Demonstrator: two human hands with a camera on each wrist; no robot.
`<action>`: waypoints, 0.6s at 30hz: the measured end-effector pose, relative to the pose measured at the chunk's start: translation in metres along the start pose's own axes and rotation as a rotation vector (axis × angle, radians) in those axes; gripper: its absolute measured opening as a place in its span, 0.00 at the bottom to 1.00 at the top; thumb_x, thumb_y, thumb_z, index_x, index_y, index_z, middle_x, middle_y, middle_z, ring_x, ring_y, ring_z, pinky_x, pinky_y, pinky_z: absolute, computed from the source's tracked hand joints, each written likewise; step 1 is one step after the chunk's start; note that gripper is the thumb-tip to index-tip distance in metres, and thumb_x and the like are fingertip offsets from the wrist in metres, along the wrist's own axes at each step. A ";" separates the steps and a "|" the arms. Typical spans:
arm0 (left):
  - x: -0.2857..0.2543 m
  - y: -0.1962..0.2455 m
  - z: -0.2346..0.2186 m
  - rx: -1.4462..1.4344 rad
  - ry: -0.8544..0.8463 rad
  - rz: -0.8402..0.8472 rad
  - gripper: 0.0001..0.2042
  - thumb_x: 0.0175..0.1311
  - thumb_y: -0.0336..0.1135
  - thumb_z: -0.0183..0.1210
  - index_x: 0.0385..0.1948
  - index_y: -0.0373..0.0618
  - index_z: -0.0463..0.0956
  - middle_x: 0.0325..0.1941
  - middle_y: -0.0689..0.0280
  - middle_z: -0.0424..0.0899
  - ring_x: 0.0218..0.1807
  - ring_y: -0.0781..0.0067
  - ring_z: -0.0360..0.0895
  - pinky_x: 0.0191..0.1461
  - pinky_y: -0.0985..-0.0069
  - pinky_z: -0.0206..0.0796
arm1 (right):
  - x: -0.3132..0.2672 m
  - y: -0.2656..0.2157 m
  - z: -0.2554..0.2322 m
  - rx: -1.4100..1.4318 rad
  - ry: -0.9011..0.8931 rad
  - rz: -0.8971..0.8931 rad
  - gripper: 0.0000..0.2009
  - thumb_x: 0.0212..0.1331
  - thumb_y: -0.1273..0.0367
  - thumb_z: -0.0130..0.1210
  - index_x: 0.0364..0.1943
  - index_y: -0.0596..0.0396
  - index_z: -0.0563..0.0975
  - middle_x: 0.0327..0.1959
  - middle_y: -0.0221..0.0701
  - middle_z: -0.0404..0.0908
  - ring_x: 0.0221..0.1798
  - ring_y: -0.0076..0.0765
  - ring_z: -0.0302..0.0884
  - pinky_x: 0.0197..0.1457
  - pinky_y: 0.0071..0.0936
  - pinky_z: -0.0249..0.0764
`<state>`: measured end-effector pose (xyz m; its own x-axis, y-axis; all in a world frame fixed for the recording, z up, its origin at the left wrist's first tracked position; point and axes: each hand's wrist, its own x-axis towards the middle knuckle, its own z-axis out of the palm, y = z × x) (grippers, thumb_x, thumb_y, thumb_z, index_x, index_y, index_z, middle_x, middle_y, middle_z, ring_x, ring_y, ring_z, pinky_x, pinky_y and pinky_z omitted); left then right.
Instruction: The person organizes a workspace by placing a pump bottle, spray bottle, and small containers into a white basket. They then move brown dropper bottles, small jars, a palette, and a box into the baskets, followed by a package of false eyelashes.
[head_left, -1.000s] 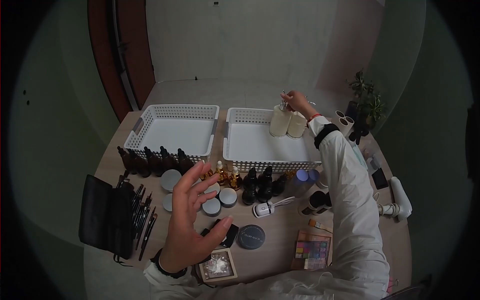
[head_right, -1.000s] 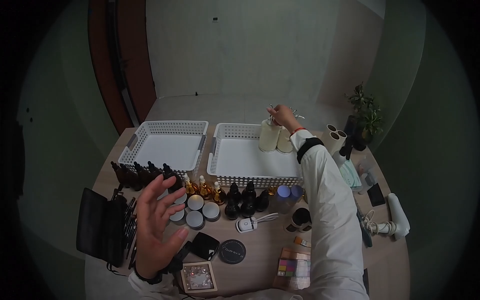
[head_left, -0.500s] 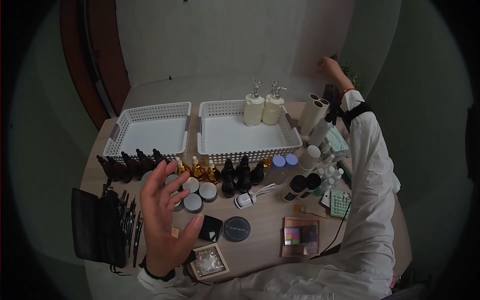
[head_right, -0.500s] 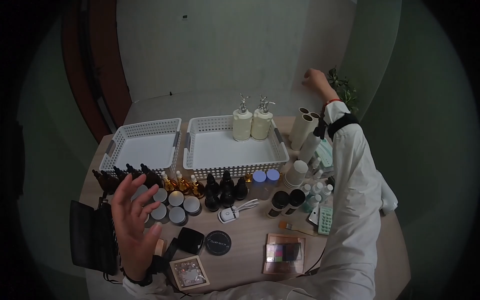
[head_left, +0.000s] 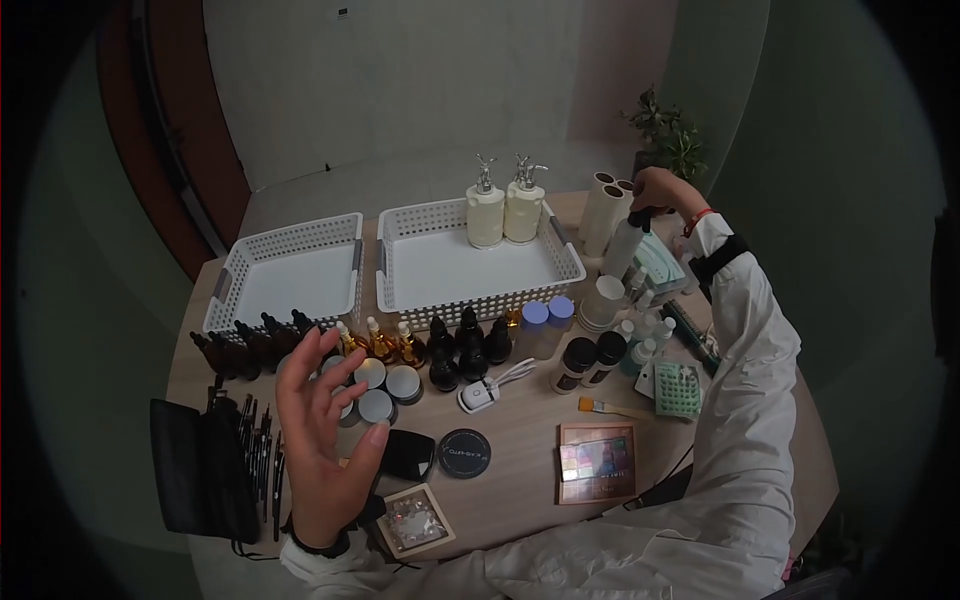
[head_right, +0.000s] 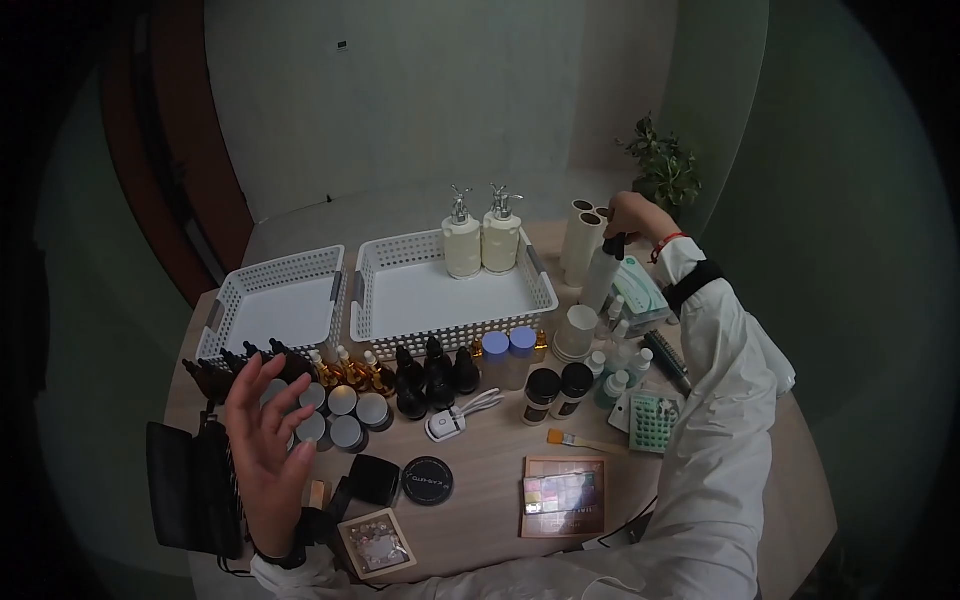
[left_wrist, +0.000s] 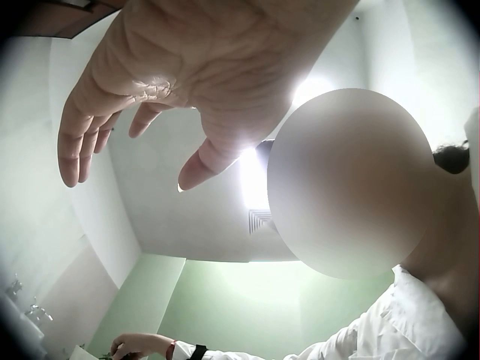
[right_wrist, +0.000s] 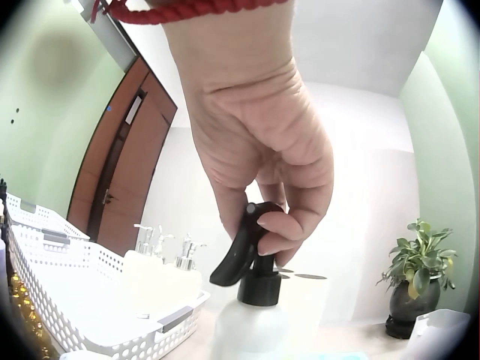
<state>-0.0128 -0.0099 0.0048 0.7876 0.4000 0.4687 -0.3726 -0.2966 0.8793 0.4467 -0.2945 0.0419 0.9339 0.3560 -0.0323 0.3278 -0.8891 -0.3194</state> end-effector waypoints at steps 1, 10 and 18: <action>0.000 0.000 0.000 -0.005 -0.008 0.005 0.40 0.50 0.23 0.57 0.68 0.42 0.46 0.68 0.52 0.55 0.66 0.57 0.63 0.64 0.64 0.58 | 0.000 -0.002 0.003 0.003 -0.001 -0.006 0.14 0.43 0.67 0.67 0.32 0.63 0.80 0.25 0.38 0.81 0.21 0.35 0.79 0.23 0.31 0.76; -0.002 -0.001 0.001 -0.006 -0.054 0.003 0.39 0.51 0.23 0.57 0.67 0.42 0.47 0.68 0.53 0.55 0.66 0.58 0.63 0.65 0.65 0.57 | -0.035 -0.049 -0.047 -0.050 0.249 -0.290 0.13 0.43 0.72 0.63 0.36 0.60 0.80 0.34 0.41 0.82 0.34 0.36 0.82 0.33 0.29 0.79; 0.001 -0.007 0.004 0.100 -0.156 0.007 0.38 0.51 0.22 0.60 0.66 0.42 0.50 0.69 0.55 0.52 0.67 0.58 0.61 0.64 0.64 0.60 | -0.116 -0.146 -0.080 0.359 0.137 -0.741 0.15 0.54 0.70 0.60 0.47 0.54 0.77 0.32 0.29 0.80 0.29 0.21 0.75 0.33 0.18 0.74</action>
<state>-0.0072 -0.0103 -0.0013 0.8548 0.2601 0.4490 -0.3337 -0.3871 0.8595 0.3020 -0.2284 0.1678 0.5111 0.7538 0.4131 0.8204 -0.2844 -0.4961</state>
